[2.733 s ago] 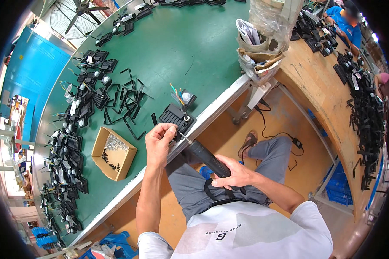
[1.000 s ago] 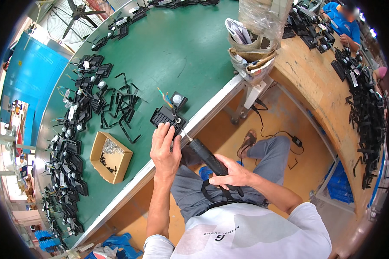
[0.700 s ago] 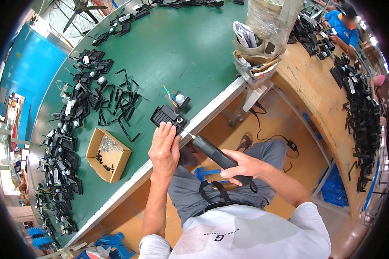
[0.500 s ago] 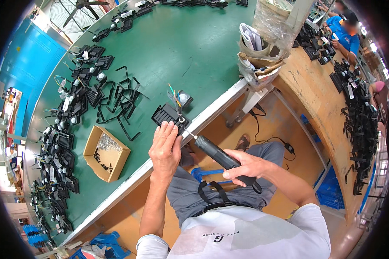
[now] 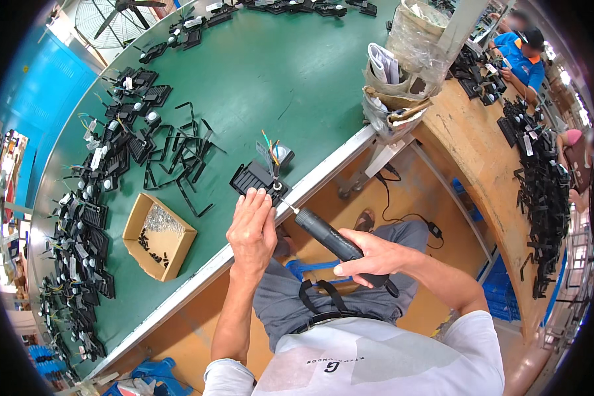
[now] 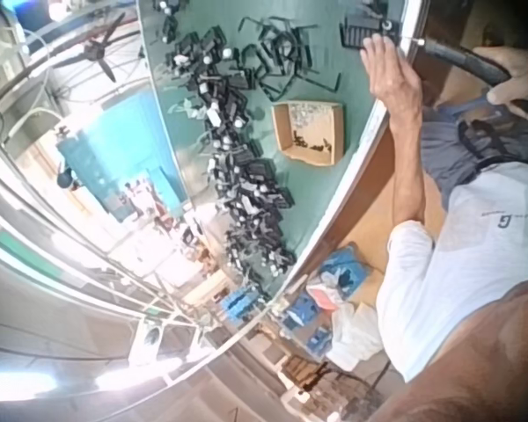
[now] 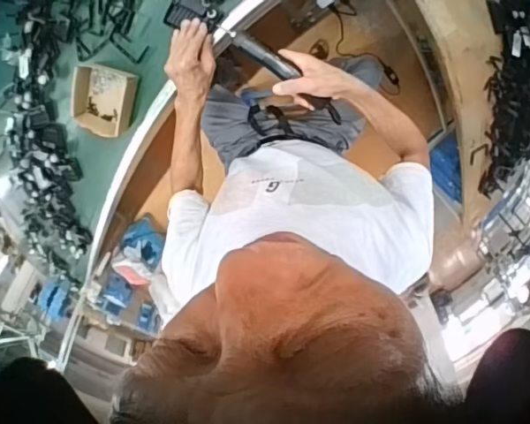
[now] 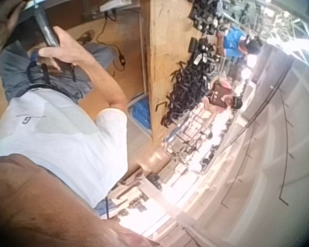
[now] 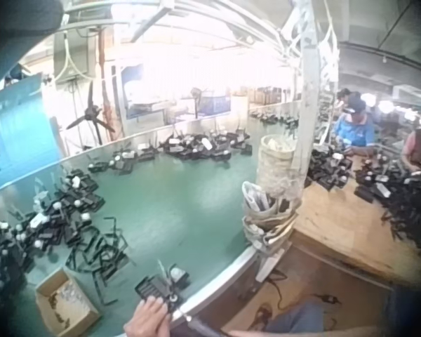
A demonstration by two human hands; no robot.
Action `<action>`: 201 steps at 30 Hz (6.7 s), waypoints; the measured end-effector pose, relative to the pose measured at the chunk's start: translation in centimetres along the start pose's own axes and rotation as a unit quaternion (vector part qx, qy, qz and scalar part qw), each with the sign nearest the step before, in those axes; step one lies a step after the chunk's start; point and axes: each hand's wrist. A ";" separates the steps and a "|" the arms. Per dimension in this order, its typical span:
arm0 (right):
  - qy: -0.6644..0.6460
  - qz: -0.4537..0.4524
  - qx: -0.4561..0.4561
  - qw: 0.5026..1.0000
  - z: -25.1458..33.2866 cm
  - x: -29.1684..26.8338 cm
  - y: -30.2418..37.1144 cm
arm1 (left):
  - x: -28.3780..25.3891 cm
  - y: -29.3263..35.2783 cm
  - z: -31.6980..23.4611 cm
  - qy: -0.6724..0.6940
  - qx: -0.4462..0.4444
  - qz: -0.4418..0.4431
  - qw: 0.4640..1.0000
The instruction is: The person attaches screws to a small black electronic module using an electric screwdriver.
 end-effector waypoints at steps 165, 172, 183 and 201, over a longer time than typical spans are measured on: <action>0.210 -0.191 -0.229 0.931 -7.5 7.9 -3.7 | -7.6 2.6 -5.0 0.600 -0.366 -0.129 0.700; 0.169 -0.187 -0.214 0.944 -8.0 7.3 -3.2 | -17.0 1.5 8.4 -0.076 -0.166 0.039 0.982; 0.165 -0.191 -0.190 0.949 -9.4 6.9 -3.2 | -17.5 3.3 14.5 -0.138 -0.122 0.206 0.961; 0.042 -0.133 -0.140 0.980 -9.7 5.5 -2.0 | -14.5 -1.1 7.5 -0.049 -0.055 0.022 0.997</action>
Point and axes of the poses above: each hand's wrist, its own y-axis away from the middle knuckle, its own x-axis out of the palm, z = x × y, and after that the axes turned 12 degrees about x, right-handed
